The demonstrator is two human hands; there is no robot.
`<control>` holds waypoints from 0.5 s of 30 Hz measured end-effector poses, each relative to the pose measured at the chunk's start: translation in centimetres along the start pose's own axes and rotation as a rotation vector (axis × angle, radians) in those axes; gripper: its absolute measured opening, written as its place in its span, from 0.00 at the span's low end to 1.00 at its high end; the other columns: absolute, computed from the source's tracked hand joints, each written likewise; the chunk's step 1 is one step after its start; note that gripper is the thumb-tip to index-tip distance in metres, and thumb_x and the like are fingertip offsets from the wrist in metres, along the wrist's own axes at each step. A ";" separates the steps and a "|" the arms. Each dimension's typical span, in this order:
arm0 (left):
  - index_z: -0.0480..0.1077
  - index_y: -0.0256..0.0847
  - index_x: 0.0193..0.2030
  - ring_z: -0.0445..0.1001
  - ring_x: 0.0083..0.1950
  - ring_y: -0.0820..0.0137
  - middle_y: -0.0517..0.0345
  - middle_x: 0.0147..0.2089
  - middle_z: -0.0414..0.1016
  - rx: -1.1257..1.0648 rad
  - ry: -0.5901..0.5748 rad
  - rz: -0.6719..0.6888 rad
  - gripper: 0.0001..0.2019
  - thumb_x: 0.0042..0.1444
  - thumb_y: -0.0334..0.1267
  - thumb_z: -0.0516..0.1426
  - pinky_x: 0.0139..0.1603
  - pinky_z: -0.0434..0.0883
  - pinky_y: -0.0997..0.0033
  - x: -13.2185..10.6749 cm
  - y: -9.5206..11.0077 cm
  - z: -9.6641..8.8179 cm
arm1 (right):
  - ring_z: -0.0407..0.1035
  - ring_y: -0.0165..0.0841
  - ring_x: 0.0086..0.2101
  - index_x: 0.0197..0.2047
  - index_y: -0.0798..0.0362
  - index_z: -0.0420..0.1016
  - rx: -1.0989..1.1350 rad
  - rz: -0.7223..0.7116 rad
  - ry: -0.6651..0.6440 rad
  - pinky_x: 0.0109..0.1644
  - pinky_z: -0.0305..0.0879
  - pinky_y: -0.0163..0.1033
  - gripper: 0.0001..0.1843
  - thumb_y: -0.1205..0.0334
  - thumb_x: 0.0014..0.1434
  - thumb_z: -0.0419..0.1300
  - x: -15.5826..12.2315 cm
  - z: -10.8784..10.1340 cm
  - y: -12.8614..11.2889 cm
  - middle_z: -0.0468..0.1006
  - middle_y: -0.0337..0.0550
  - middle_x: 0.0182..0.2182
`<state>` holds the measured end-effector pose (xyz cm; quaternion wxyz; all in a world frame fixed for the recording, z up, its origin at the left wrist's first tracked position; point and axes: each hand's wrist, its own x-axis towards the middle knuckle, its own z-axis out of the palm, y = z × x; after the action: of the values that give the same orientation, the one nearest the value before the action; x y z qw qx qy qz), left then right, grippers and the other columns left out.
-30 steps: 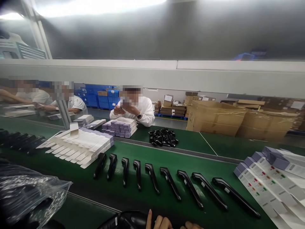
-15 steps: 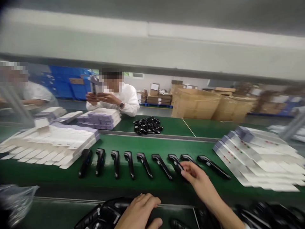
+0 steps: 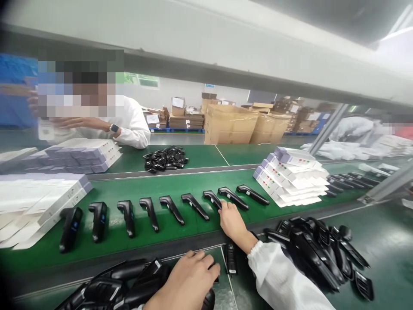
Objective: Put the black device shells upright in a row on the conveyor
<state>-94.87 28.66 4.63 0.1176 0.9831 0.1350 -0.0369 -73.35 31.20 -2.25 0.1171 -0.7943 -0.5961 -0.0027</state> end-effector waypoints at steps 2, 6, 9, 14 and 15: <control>0.73 0.36 0.46 0.75 0.49 0.52 0.47 0.45 0.78 0.018 0.015 -0.002 0.11 0.55 0.26 0.59 0.50 0.75 0.50 -0.8 -0.4 0.4 | 0.69 0.49 0.46 0.56 0.65 0.69 -0.076 -0.010 -0.011 0.54 0.62 0.48 0.20 0.67 0.68 0.45 0.5 -0.2 -0.5 0.75 0.63 0.45; 0.69 0.38 0.55 0.76 0.50 0.51 0.45 0.47 0.77 0.034 0.047 -0.059 0.17 0.59 0.26 0.55 0.49 0.76 0.50 -3.2 -1.5 0.0 | 0.68 0.48 0.49 0.61 0.61 0.66 -0.070 -0.015 0.040 0.54 0.64 0.48 0.22 0.59 0.70 0.47 -0.5 -1.2 0.4 0.75 0.60 0.47; 0.65 0.45 0.62 0.74 0.55 0.49 0.46 0.56 0.74 -0.045 0.038 -0.094 0.21 0.62 0.33 0.56 0.50 0.75 0.49 -5.1 -2.5 -1.1 | 0.68 0.47 0.51 0.64 0.58 0.64 -0.062 -0.052 0.131 0.55 0.64 0.48 0.24 0.57 0.70 0.47 -2.8 -2.5 3.3 0.75 0.57 0.49; 0.70 0.44 0.56 0.73 0.56 0.51 0.48 0.57 0.73 -0.060 -0.032 -0.055 0.18 0.59 0.30 0.59 0.55 0.73 0.50 -6.0 -3.3 -1.5 | 0.71 0.46 0.48 0.59 0.57 0.71 -0.171 -0.010 0.043 0.53 0.65 0.47 0.22 0.58 0.68 0.49 -3.3 -4.3 7.5 0.78 0.56 0.45; 0.71 0.42 0.54 0.74 0.55 0.52 0.47 0.55 0.74 -0.034 -0.031 -0.036 0.16 0.59 0.28 0.57 0.54 0.74 0.50 -6.0 -3.4 -1.3 | 0.70 0.47 0.50 0.62 0.58 0.67 -0.216 -0.011 0.029 0.53 0.65 0.47 0.24 0.57 0.68 0.49 -2.6 -4.5 7.7 0.77 0.57 0.47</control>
<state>-101.50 30.57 5.74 0.1357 0.9777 0.1514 -0.0519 -66.22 25.87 0.32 0.0394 -0.7988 -0.5950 -0.0793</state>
